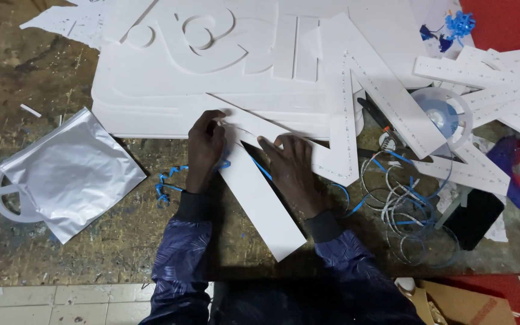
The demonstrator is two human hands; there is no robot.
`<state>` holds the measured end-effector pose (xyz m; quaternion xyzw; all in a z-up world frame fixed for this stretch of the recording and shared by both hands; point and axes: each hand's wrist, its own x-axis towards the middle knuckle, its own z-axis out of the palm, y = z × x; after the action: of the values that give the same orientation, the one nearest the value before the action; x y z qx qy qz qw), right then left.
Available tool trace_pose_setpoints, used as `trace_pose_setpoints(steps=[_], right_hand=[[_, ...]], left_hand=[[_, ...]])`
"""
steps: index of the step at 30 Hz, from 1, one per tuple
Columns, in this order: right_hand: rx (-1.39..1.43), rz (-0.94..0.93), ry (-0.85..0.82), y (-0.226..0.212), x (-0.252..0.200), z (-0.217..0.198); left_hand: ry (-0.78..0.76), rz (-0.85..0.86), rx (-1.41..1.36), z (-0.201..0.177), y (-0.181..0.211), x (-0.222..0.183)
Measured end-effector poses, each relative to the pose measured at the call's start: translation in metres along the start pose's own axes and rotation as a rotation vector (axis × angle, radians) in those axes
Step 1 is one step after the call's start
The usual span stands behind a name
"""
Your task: Applying adhesive LED strips to large foam letters for sign making.
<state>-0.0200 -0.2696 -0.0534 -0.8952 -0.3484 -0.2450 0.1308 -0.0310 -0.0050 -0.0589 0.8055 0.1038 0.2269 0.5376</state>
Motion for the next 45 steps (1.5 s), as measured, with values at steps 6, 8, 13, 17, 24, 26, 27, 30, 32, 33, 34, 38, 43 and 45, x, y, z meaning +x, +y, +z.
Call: trace_pose_setpoints(steps=[6,8,13,17,24,26,27,30,32,33,34,38,43,45], right_hand=[[0.093,-0.049,-0.010,0.005,0.011,0.017],[0.124,-0.041,-0.013,0.000,0.018,0.015],[0.166,-0.039,-0.046,-0.006,0.026,0.016],[0.170,-0.051,-0.088,-0.007,0.033,0.019],[0.181,-0.083,-0.120,-0.009,0.044,0.029],[0.190,-0.085,-0.129,-0.010,0.048,0.034],[0.197,-0.088,-0.136,-0.010,0.050,0.036],[0.192,-0.046,-0.286,-0.012,0.055,0.032],[0.191,-0.038,-0.323,-0.012,0.059,0.031],[0.188,-0.038,-0.351,-0.011,0.065,0.031],[0.188,-0.044,-0.353,-0.012,0.066,0.029],[0.096,-0.045,-0.416,-0.017,0.068,0.021],[0.050,-0.044,-0.436,-0.019,0.075,0.016],[0.021,-0.054,-0.457,-0.022,0.076,0.014]], left_hand=[[-0.041,-0.076,0.135,-0.009,0.013,0.011],[-0.048,-0.086,0.157,-0.007,0.016,0.013],[-0.157,-0.188,0.275,-0.010,0.040,0.021],[-0.253,-0.249,0.436,-0.019,0.053,0.022],[-0.279,-0.006,0.310,-0.035,0.036,0.026],[-0.295,0.006,0.286,-0.038,0.032,0.029],[-0.310,0.021,0.261,-0.039,0.031,0.031],[-0.346,-0.102,0.169,-0.039,0.037,0.041],[-0.340,-0.127,0.149,-0.037,0.030,0.043],[-0.325,-0.144,0.131,-0.037,0.027,0.045],[-0.319,-0.146,0.129,-0.038,0.024,0.043],[-0.269,-0.165,0.099,-0.037,0.013,0.038],[-0.265,-0.168,0.122,-0.034,0.003,0.049],[-0.252,-0.207,0.018,-0.029,-0.014,0.054]])
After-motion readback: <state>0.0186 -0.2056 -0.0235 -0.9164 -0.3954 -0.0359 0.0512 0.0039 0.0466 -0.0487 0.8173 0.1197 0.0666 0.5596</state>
